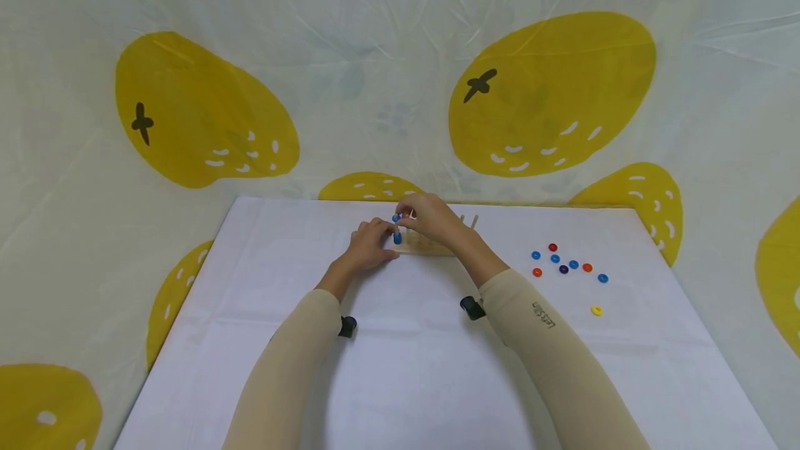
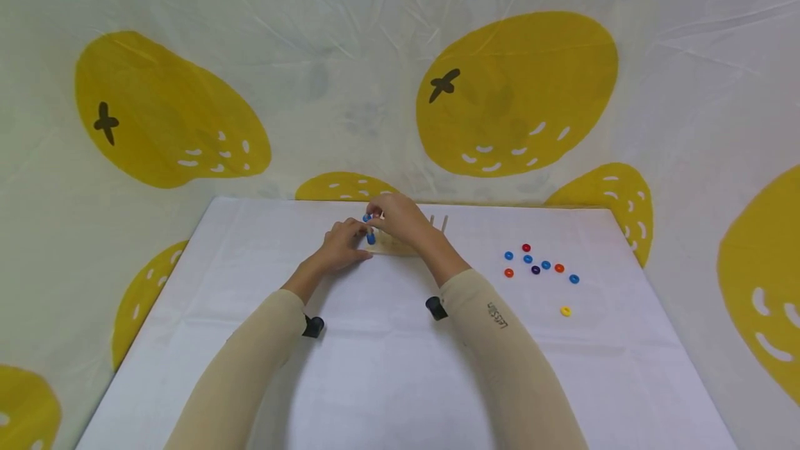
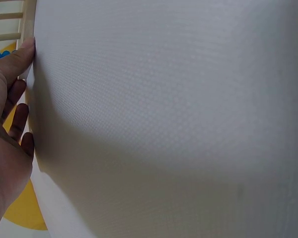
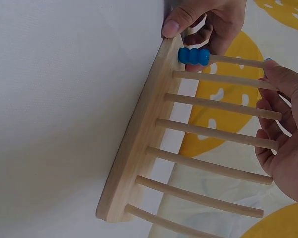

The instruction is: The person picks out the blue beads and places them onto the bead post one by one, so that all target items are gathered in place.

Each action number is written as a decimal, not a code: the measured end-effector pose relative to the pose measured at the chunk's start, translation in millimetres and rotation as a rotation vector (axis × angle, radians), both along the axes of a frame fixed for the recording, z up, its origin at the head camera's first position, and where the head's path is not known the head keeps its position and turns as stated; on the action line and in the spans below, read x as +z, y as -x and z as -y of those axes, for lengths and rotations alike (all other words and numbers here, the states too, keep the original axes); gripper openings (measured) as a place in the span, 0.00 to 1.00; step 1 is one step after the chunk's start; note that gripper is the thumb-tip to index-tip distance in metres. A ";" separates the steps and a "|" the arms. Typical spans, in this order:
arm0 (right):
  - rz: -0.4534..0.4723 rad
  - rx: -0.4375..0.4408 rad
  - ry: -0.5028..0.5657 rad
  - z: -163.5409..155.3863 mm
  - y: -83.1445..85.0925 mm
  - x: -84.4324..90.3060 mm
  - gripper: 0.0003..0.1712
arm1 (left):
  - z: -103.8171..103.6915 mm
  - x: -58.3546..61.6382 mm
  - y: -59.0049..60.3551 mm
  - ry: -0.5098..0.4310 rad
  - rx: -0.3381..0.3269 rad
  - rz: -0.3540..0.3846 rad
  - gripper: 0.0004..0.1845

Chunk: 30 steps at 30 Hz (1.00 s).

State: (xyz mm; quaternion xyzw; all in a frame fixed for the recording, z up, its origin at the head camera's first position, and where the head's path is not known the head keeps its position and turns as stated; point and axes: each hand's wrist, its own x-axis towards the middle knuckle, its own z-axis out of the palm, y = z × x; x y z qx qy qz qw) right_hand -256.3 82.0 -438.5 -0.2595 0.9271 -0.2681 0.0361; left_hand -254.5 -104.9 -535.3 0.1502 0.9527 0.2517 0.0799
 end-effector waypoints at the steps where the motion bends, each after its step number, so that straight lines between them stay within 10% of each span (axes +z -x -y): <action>1: -0.001 -0.001 -0.003 -0.4 -0.2 0.0 0.10 | -0.1 -0.3 0.0 0.001 0.001 0.001 0.26; 30: -0.155 -0.041 0.062 -69.0 -22.7 18.3 0.18 | -1.7 2.9 -2.8 0.003 0.001 -0.010 0.31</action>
